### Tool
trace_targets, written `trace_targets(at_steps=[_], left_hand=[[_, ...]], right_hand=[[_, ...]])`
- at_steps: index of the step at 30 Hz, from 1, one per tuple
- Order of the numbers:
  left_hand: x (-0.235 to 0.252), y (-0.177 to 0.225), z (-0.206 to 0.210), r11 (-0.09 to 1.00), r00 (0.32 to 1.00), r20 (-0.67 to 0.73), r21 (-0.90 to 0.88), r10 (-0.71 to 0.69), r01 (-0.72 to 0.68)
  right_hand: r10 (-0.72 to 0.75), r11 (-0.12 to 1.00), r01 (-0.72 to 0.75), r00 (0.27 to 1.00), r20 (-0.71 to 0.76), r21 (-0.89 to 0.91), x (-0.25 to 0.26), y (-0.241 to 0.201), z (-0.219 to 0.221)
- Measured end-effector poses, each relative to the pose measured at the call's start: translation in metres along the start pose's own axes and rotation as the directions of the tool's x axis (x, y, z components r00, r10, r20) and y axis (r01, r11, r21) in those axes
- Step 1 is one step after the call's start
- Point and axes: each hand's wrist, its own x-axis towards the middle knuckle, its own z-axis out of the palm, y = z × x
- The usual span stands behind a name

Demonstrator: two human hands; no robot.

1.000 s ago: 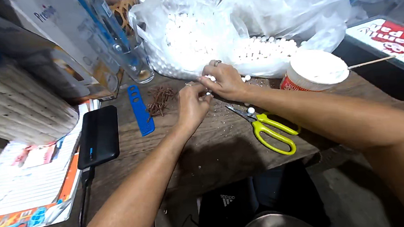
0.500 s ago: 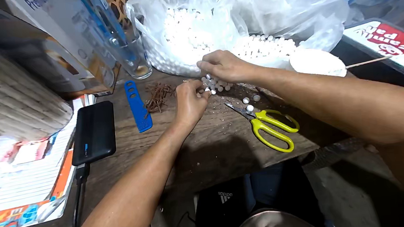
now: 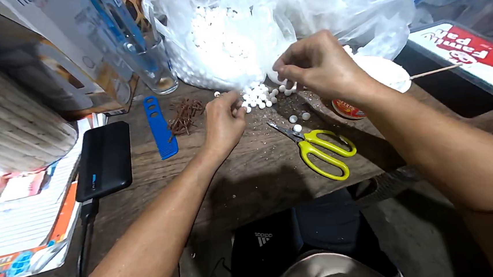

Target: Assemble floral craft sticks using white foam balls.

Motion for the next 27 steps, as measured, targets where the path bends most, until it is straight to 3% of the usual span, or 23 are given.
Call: trace_targets(at_steps=[6, 13, 19, 22, 27], left_hand=[[0.001, 0.003, -0.004, 1.0, 1.0, 0.023, 0.0, -0.009, 0.009], [-0.006, 0.007, -0.009, 0.997, 0.994, -0.08, 0.023, 0.068, -0.067], [-0.008, 0.007, -0.011, 0.995, 0.992, -0.085, 0.038, 0.093, -0.09], [-0.008, 0.007, -0.014, 0.995, 0.991, -0.088, 0.037, 0.098, -0.095], [-0.003, 0.002, -0.038, 0.999, 0.981, -0.192, 0.035, 0.021, -0.015]], right_hand=[[-0.069, 0.968, 0.077, 0.997, 0.041, -0.24, -0.051, 0.013, -0.007], [-0.15, 0.938, 0.241, 0.93, 0.334, -0.249, -0.061, 0.037, 0.007], [-0.257, 0.925, 0.316, 0.928, 0.268, -0.209, -0.063, 0.039, 0.019], [-0.218, 0.927, 0.296, 0.926, 0.309, -0.232, -0.058, 0.036, 0.015], [-0.159, 0.912, 0.227, 0.964, 0.215, -0.342, -0.041, 0.048, 0.022]])
